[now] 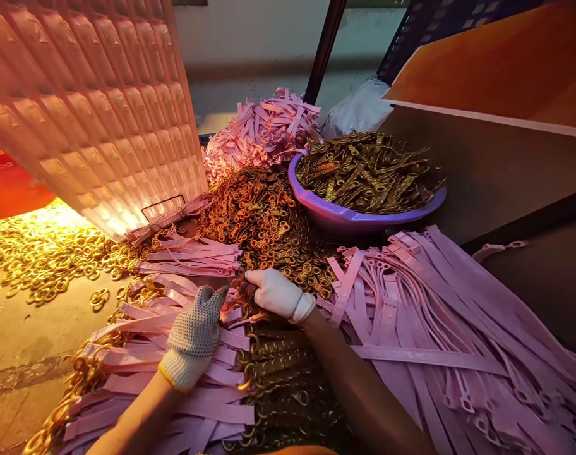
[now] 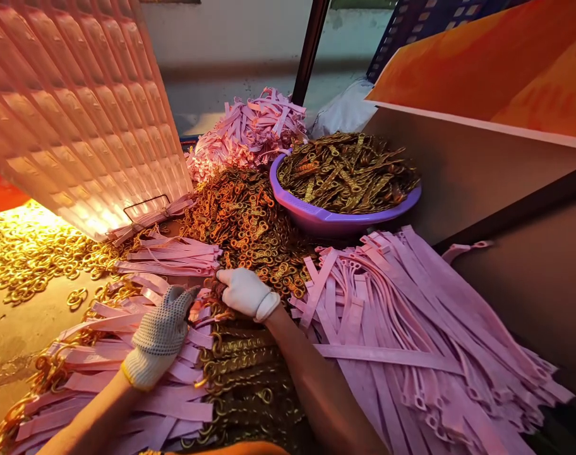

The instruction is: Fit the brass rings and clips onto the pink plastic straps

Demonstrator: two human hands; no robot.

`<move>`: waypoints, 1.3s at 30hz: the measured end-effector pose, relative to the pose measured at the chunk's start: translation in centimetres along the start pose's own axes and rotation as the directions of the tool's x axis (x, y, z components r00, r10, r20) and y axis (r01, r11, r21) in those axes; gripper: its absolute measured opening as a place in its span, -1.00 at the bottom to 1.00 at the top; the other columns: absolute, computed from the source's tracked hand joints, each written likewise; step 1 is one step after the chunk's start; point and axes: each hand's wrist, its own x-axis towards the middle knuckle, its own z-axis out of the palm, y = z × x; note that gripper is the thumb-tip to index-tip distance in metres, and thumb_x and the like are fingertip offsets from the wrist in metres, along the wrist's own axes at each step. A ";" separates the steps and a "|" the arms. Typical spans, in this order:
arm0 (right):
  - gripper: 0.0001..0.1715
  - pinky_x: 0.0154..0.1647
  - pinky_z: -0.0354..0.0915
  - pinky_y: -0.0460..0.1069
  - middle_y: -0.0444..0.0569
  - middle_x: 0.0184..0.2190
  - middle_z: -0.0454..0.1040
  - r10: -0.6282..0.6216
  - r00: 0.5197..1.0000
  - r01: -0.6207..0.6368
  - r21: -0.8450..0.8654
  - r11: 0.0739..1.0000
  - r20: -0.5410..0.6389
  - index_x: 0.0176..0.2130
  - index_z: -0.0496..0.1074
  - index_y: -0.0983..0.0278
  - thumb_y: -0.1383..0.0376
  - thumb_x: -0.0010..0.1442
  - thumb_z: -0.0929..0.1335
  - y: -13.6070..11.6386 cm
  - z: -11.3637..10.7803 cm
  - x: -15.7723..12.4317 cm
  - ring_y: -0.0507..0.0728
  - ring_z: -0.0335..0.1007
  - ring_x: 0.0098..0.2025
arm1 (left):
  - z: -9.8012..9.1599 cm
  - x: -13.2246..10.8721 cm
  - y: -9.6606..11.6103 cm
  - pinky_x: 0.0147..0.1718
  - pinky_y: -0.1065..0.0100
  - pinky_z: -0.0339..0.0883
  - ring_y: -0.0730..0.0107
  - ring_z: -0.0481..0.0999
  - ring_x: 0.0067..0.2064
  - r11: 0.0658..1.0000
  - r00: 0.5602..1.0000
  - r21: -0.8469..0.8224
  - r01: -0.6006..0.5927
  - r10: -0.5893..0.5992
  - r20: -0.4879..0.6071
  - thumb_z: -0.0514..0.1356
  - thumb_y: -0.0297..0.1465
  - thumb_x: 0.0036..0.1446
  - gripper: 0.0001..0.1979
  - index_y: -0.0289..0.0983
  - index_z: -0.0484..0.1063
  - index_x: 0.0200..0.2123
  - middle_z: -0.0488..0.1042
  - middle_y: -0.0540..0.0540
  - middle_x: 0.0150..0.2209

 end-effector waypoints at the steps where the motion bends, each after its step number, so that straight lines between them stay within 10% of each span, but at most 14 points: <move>1: -0.77 -0.34 0.07 -0.08 -0.09 -0.43 0.45 -0.028 1.000 0.029 0.039 0.999 -0.009 -0.35 0.45 0.31 0.30 0.33 0.28 0.1 0.6 -0.4 0.04 0.23 -0.40 | -0.1 -0.6 -0.1 -0.39 0.34 0.45 0.24 0.58 -0.22 0.998 1.000 0.058 0.020 -0.018 -0.021 0.00 -0.67 0.12 -0.37 -0.22 0.39 0.23 0.43 -0.26 0.08; 6: -0.83 -0.15 0.23 -0.04 -0.01 -0.28 0.44 -0.225 0.956 0.240 0.056 0.969 -0.188 -0.30 0.44 0.29 0.48 0.11 0.30 0.6 2.5 -4.1 0.11 0.31 -0.22 | 0.7 -3.4 -1.3 -0.48 0.41 0.47 0.28 0.62 -0.29 0.973 0.973 0.220 -0.065 0.111 -0.202 0.10 -0.62 0.17 -0.43 -0.19 0.41 0.24 0.47 -0.27 0.13; 12: -0.54 -0.01 0.30 0.04 0.02 -0.17 0.43 -0.272 0.935 0.292 0.057 0.955 -0.227 -0.21 0.43 0.27 0.57 -0.12 0.23 0.8 3.4 -5.9 0.18 0.34 -0.08 | 2.1 -5.6 -3.0 0.00 0.26 0.54 0.18 0.61 0.01 0.941 0.916 0.225 -0.251 0.307 -0.260 -0.02 -0.70 0.19 -0.39 -0.23 0.39 0.25 0.55 -0.24 0.08; 20: -0.32 0.03 0.31 0.07 0.07 -0.05 0.47 -0.385 0.891 0.395 -0.009 0.919 -0.242 -0.03 0.42 0.33 0.52 -0.20 0.23 1.2 3.4 -5.6 0.20 0.36 -0.01 | -0.8 -4.7 -2.9 0.10 0.26 0.47 0.22 0.58 0.08 0.951 0.945 -0.237 -0.198 0.121 -0.304 0.06 -0.53 0.26 -0.55 -0.20 0.45 0.18 0.57 -0.16 0.08; 26: -0.59 0.03 0.31 0.06 0.06 -0.07 0.51 -0.412 0.874 0.413 -0.052 0.909 -0.258 -0.04 0.43 0.30 0.46 0.14 0.22 2.2 4.7 -4.9 0.17 0.41 -0.01 | -2.1 -1.2 -0.5 0.07 0.17 0.47 0.17 0.60 0.01 0.852 0.997 -0.521 -0.038 0.070 0.041 0.16 -0.41 0.22 -0.64 -0.24 0.54 0.07 0.60 -0.19 0.03; 30: -0.52 0.00 0.31 0.05 0.05 -0.08 0.50 -0.418 0.869 0.414 -0.073 0.907 -0.264 -0.07 0.44 0.29 0.51 0.02 0.23 2.0 4.7 -5.2 0.17 0.40 -0.03 | -2.1 -1.0 0.0 0.00 0.16 0.48 0.20 0.61 -0.08 0.802 0.992 -0.589 0.097 -0.029 0.124 0.16 -0.38 0.20 -0.72 -0.23 0.58 -0.06 0.63 -0.17 -0.08; 39: -0.63 -0.19 0.26 -0.01 0.01 -0.25 0.43 -0.292 0.943 0.297 0.004 0.955 -0.159 -0.35 0.34 0.28 0.53 -0.22 0.21 -0.9 2.2 -4.3 0.14 0.30 -0.23 | -0.6 -2.0 -0.1 -0.18 0.28 0.52 0.28 0.60 -0.25 0.822 0.992 -0.567 -0.058 -0.016 -0.124 0.16 -0.35 0.20 -0.79 -0.24 0.57 -0.18 0.64 -0.13 -0.27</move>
